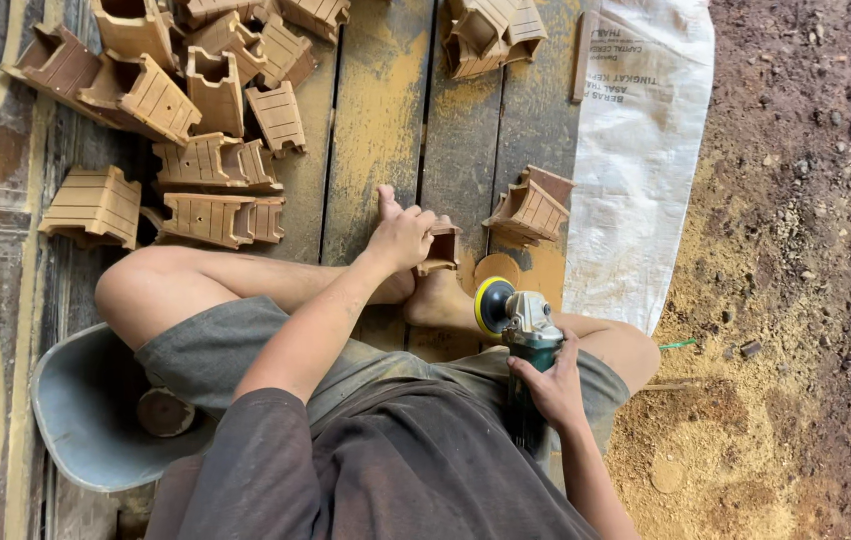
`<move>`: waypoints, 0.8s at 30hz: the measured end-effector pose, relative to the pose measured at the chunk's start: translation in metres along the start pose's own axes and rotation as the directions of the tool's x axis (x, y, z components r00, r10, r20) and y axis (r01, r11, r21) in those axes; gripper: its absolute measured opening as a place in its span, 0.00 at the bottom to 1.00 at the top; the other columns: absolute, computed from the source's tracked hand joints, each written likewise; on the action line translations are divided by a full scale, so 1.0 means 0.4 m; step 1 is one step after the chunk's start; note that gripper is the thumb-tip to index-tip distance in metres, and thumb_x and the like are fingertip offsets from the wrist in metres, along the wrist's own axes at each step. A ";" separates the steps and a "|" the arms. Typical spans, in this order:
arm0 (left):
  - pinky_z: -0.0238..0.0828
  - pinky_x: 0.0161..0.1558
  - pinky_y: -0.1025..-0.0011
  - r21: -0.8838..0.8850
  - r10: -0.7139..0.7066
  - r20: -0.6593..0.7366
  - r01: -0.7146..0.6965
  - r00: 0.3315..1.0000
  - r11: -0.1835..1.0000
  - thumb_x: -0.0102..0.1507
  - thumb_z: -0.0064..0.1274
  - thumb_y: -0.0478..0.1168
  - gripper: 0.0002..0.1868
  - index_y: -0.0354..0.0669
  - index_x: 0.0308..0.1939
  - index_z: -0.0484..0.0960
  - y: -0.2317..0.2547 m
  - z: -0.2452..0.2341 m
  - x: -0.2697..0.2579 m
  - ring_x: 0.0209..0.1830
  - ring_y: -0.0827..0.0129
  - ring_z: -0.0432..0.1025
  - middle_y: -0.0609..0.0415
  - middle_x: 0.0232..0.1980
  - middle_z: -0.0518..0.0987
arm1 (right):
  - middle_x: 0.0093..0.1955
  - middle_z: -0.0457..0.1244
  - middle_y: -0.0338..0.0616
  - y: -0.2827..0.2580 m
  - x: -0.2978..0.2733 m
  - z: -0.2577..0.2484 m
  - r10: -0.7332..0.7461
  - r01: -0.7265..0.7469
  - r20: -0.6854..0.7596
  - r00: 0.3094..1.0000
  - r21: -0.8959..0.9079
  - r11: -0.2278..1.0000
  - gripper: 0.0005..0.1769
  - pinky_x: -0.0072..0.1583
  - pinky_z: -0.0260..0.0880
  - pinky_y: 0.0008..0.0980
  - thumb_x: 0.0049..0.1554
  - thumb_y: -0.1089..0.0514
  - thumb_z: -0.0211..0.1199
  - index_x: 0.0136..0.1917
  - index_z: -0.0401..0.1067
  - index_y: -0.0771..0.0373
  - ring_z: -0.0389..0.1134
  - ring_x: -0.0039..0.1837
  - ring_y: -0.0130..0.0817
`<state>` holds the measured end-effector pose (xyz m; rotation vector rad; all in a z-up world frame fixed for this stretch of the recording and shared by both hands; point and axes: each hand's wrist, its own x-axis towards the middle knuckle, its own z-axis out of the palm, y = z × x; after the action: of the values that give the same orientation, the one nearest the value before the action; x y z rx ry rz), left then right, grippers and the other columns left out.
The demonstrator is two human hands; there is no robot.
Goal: The person sits cross-legged on a wooden floor and uses a handheld electric sander to smooth the edges of small wooden pieces. They pick up pieces from a pile, sand them, and place them back down, repeating the process.
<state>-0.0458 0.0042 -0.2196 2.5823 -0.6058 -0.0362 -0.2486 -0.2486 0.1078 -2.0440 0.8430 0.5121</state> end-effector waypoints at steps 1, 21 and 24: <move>0.25 0.76 0.28 -0.002 -0.003 0.005 0.003 1.000 1.000 0.60 0.56 0.51 0.11 0.51 0.37 0.76 0.037 -0.099 0.004 0.46 0.44 0.79 0.48 0.39 0.80 | 0.66 0.64 0.74 -0.016 -0.007 0.002 0.004 -0.004 0.003 1.000 -0.002 1.000 0.61 0.70 0.63 0.56 0.42 0.43 0.83 0.79 0.53 0.55 0.65 0.72 0.68; 0.75 0.56 0.53 -0.447 0.076 0.542 0.210 0.837 0.869 0.58 0.57 0.60 0.15 0.59 0.38 0.85 0.148 -0.247 0.140 0.52 0.54 0.80 0.55 0.42 0.86 | 0.61 0.66 0.75 -0.069 0.081 0.054 -0.022 0.049 0.117 0.993 -0.233 0.971 0.58 0.68 0.65 0.61 0.47 0.38 0.78 0.80 0.48 0.51 0.67 0.69 0.70; 0.75 0.54 0.55 -0.467 0.039 0.539 0.259 0.841 0.846 0.60 0.55 0.56 0.13 0.55 0.38 0.84 0.159 -0.262 0.151 0.50 0.52 0.80 0.51 0.41 0.85 | 0.61 0.66 0.76 -0.086 0.072 0.056 -0.005 0.032 0.117 0.993 -0.233 0.972 0.59 0.67 0.65 0.61 0.48 0.39 0.78 0.81 0.47 0.52 0.67 0.68 0.71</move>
<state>-0.0038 -0.0239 -0.0929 2.0408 -0.5283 -0.8699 -0.2048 -0.2265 0.0963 -2.2098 0.7215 0.7426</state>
